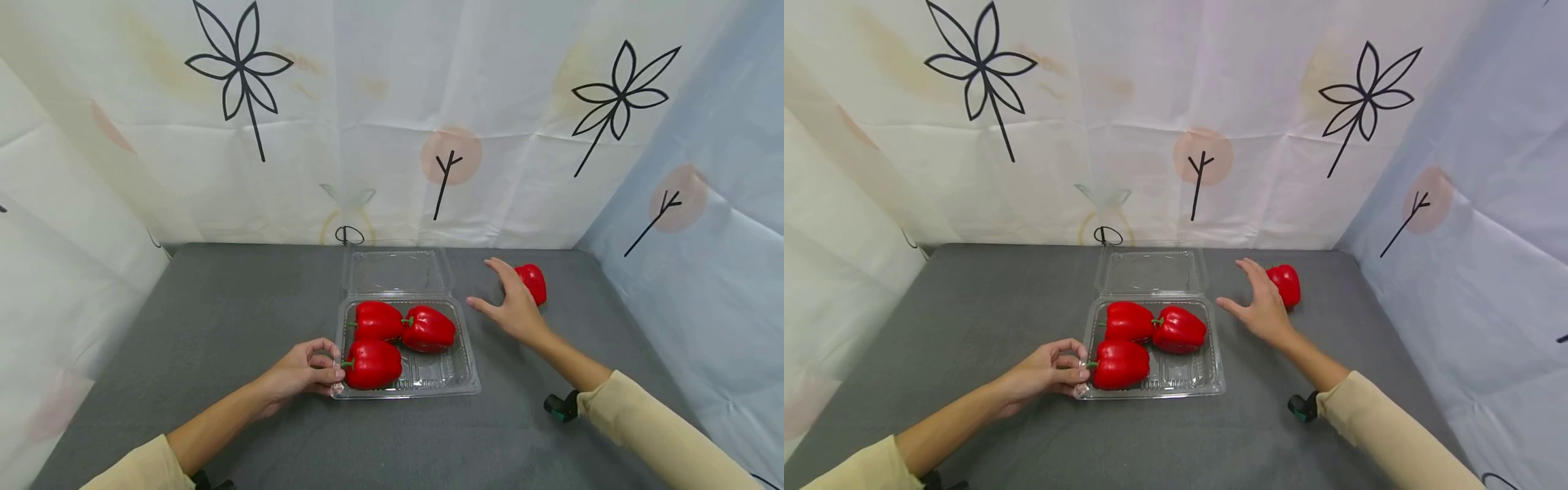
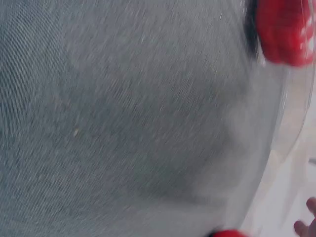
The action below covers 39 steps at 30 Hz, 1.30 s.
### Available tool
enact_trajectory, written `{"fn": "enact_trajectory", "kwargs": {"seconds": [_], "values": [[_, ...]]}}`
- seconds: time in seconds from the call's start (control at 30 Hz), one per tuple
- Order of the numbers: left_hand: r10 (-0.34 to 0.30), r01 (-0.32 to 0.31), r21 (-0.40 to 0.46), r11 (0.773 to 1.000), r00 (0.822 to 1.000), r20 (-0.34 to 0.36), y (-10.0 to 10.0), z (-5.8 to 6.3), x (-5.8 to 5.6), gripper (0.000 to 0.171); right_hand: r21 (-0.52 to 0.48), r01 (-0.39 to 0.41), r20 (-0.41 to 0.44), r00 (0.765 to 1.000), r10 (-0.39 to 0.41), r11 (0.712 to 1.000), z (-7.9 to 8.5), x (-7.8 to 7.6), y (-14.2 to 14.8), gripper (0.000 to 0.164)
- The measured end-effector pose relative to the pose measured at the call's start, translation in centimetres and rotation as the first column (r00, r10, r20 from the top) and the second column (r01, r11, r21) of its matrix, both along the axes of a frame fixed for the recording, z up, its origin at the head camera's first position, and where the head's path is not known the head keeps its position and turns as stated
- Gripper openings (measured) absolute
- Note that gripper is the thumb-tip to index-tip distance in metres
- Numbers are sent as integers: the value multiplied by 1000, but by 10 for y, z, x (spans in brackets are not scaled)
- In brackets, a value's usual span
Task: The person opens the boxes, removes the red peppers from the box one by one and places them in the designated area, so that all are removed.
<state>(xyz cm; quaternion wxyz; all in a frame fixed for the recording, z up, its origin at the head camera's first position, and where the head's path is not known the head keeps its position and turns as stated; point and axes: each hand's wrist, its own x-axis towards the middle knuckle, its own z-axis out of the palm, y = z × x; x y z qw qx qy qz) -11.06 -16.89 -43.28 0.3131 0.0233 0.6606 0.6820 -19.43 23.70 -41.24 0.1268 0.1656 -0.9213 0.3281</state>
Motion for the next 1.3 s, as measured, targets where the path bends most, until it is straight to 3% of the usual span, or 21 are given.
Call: {"fn": "enact_trajectory", "kwargs": {"seconds": [0.13, 0.37, 0.63, 1.03, 1.3], "values": [[0, 0, 3, 1000, 1000, -2, 0, -1, 0, 36, -3, -133, 52, 990, 132, 991, 5, 7, -16, 86], [2, -2, 0, 1000, 1000, 8, 0, -4, 0, 37, 24, -326, 90, 942, 323, 945, 9, 18, -38, 98], [2, -2, 4, 1000, 1000, 6, 0, -5, 0, 37, 29, -407, 209, 896, 392, 913, 4, 24, -51, 97], [2, -2, 10, 1000, 1000, 2, -1, -6, 0, 37, 54, -513, 284, 830, 480, 857, 11, 25, -62, 91], [5, -5, 10, 1000, 1000, 2, -1, -5, 0, 38, 117, -539, 255, 828, 499, 834, 9, 20, -62, 74]]}}
